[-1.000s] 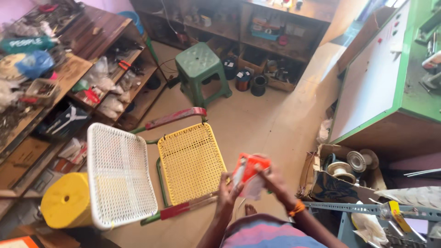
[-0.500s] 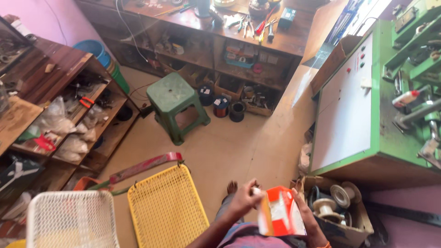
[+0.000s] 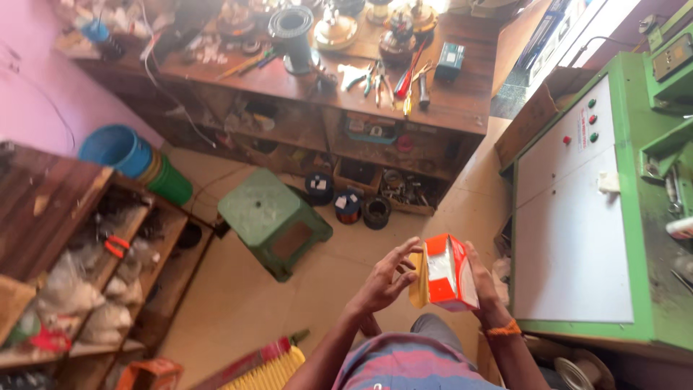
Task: The person unpacks red-and-white striped boxes from a carton on a storage shelf and carries them to a workbench. The person then sits at the bench and works on a small motor armature by hand, fitting parts onto it and placing finished pieces on the bench.
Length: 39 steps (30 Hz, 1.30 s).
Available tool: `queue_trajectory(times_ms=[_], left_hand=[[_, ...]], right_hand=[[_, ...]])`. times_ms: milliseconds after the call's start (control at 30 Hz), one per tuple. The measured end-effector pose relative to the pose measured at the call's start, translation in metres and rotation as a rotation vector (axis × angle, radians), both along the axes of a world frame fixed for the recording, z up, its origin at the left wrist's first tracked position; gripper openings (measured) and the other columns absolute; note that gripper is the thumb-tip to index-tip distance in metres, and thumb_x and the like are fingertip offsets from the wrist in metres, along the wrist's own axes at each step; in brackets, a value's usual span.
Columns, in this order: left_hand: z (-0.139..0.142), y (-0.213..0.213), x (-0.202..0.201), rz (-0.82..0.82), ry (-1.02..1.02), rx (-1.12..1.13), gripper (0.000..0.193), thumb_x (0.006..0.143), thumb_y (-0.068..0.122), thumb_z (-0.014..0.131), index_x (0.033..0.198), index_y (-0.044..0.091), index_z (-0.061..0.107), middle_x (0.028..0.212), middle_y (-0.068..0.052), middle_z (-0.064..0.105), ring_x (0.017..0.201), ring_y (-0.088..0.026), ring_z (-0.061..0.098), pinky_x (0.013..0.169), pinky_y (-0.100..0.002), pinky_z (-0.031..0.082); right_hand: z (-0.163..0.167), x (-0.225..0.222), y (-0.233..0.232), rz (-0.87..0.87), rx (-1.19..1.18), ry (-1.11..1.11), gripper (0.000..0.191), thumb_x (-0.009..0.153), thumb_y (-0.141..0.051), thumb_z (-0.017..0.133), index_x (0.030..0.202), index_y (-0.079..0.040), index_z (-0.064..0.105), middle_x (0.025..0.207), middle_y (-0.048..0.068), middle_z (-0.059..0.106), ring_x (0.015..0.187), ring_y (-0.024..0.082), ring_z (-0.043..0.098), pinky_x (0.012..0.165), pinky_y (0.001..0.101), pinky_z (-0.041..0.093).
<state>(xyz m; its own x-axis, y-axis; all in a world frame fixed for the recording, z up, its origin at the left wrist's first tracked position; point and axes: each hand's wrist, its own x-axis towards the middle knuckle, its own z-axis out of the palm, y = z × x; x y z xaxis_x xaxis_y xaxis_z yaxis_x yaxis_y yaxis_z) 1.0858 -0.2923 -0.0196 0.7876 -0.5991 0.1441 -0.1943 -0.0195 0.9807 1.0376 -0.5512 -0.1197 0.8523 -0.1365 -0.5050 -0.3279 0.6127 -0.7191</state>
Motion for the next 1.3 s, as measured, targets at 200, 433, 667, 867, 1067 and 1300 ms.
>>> queue_trajectory(times_ms=[200,433,667,867,1067,1300], left_hand=[[0.013,-0.037,0.096,0.161,-0.612,0.162,0.038,0.089,0.022,0.074,0.125,0.012,0.067,0.116,-0.012,0.066,0.106,-0.032,0.065,0.089,-0.038,0.054],[-0.027,-0.120,0.246,0.303,0.018,0.319,0.017,0.099,0.027,0.071,0.099,0.010,0.071,0.084,-0.010,0.071,0.073,-0.030,0.071,0.069,-0.039,0.055],[-0.035,-0.208,0.367,0.404,-0.317,0.132,0.018,0.094,0.027,0.071,0.099,0.010,0.071,0.101,-0.005,0.070,0.078,-0.022,0.068,0.072,-0.034,0.054],[-0.045,-0.233,0.462,0.099,-0.278,0.030,0.053,0.096,0.040,0.073,0.136,0.010,0.055,0.141,-0.014,0.053,0.137,-0.030,0.050,0.117,-0.043,0.042],[-0.051,-0.245,0.502,-0.050,0.266,-0.366,0.099,0.095,0.052,0.067,0.166,0.026,0.003,0.168,-0.009,0.028,0.154,-0.027,0.033,0.126,-0.041,0.029],[-0.119,-0.222,0.515,0.103,0.675,-0.924,0.081,0.107,0.052,0.051,0.168,0.011,0.018,0.163,-0.008,0.038,0.150,-0.025,0.036,0.124,-0.046,0.029]], right_hand=[[0.006,0.063,0.001,0.106,0.051,-0.039,0.060,0.107,-0.053,0.043,0.130,-0.001,0.061,0.109,0.012,0.074,0.088,0.018,0.071,0.075,0.0351,0.058],[-0.027,0.176,-0.032,0.132,0.168,-0.010,0.066,0.103,-0.057,0.041,0.134,-0.002,0.059,0.116,0.013,0.072,0.096,0.019,0.072,0.083,0.0353,0.059],[-0.019,0.341,-0.120,-0.017,-0.115,-0.114,0.062,0.112,-0.055,0.048,0.131,0.003,0.060,0.107,0.015,0.066,0.084,0.021,0.065,0.072,0.0395,0.055],[0.004,0.467,-0.181,-0.121,-0.119,-0.153,0.059,0.105,-0.056,0.045,0.126,-0.002,0.058,0.109,0.010,0.071,0.089,0.018,0.071,0.079,0.0344,0.058],[0.060,0.530,-0.172,-0.161,-0.317,-0.373,0.052,0.113,-0.045,0.052,0.135,0.001,0.060,0.119,0.014,0.067,0.100,0.018,0.066,0.088,0.0338,0.055],[0.167,0.561,-0.106,0.410,-1.283,-0.324,0.092,0.077,-0.043,0.078,0.154,-0.029,0.030,0.130,0.014,0.065,0.105,0.041,0.068,0.080,0.0495,0.056]])
